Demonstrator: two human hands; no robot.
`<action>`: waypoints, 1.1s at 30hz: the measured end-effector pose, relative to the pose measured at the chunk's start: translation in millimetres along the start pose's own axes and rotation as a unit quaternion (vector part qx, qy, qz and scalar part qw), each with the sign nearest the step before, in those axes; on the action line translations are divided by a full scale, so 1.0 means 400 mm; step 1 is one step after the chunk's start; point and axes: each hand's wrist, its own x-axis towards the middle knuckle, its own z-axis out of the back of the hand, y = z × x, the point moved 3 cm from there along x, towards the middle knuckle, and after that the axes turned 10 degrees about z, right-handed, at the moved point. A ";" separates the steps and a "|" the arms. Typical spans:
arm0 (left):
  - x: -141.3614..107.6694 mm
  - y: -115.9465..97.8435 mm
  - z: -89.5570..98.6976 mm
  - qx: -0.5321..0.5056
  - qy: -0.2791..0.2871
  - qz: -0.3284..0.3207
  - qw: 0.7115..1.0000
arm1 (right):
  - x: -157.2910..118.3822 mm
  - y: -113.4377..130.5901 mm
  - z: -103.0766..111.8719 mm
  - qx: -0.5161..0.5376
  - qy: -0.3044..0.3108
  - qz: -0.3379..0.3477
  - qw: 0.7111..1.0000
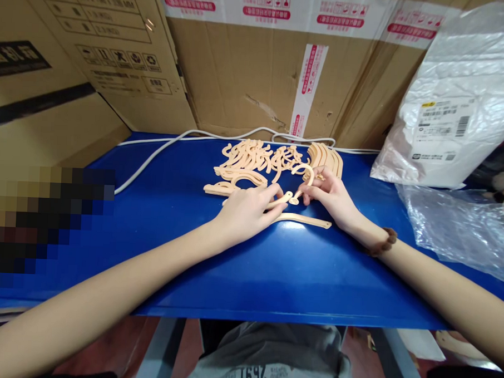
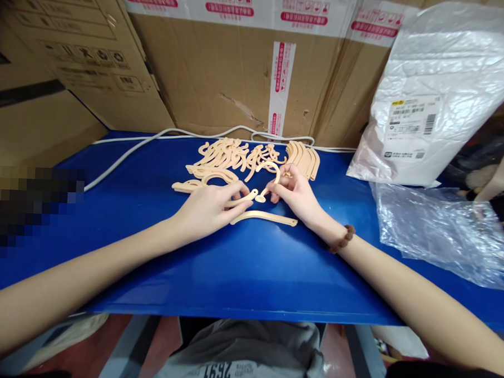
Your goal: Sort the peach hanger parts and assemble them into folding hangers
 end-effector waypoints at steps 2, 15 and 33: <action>0.002 0.001 -0.001 -0.003 0.004 0.006 1.000 | -0.001 0.002 0.002 0.016 -0.014 0.004 1.000; 0.000 -0.008 0.004 0.009 -0.006 -0.002 1.000 | 0.000 0.001 0.016 0.077 -0.044 -0.032 0.996; -0.008 -0.019 0.009 0.058 -0.006 -0.055 0.997 | -0.005 0.003 0.010 0.091 -0.008 -0.057 0.994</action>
